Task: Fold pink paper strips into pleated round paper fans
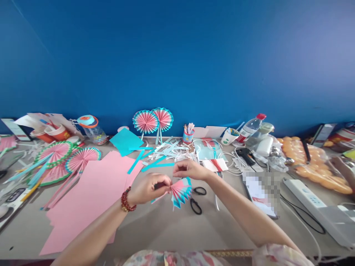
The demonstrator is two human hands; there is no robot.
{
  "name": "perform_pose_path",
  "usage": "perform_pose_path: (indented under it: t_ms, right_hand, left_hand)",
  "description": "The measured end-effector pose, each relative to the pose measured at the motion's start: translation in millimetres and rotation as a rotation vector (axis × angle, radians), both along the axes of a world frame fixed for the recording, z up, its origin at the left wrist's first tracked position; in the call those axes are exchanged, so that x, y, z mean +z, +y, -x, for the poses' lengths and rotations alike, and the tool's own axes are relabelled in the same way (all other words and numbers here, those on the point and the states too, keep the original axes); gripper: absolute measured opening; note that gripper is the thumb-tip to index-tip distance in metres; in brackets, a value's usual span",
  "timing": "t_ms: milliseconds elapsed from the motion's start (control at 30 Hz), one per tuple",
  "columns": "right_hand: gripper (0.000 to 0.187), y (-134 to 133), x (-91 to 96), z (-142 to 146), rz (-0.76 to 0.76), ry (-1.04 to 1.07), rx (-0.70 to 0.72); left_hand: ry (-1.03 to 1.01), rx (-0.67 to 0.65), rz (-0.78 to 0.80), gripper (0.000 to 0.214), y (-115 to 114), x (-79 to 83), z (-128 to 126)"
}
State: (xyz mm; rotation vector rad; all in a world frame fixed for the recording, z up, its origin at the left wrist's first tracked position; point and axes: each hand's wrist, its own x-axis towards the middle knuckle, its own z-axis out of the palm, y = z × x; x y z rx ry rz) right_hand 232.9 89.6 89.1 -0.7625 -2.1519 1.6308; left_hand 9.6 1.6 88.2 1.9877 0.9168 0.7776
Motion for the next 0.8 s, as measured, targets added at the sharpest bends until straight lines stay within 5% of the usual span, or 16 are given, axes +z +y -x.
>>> perform_pose_path:
  t_ms: [67,233,400,667,800]
  right_hand:
    - [0.024,-6.3,-17.1,1.2,0.290,0.139,-0.093]
    - [0.026,-33.6,-38.3,11.5,0.456,0.284,-0.256]
    - [0.023,-47.7,-37.9,17.4,0.747,0.444,-0.483]
    - [0.028,-57.1,-32.9,14.1,0.757,0.542,-0.565]
    - [0.026,-70.0,-32.0,14.8,0.488,0.493,-0.659]
  left_hand:
    - [-0.229,0.035,0.190,0.017,-1.0,-6.7,1.4]
    - [-0.816,0.246,0.693,0.016,-1.3,-26.8,-5.7]
    - [-1.100,0.251,0.875,0.014,-1.4,-37.4,-13.3]
    - [-1.208,0.311,0.988,0.013,-7.3,-47.3,-19.7]
    - [-1.289,0.314,1.030,0.013,-9.2,-50.8,-22.6]
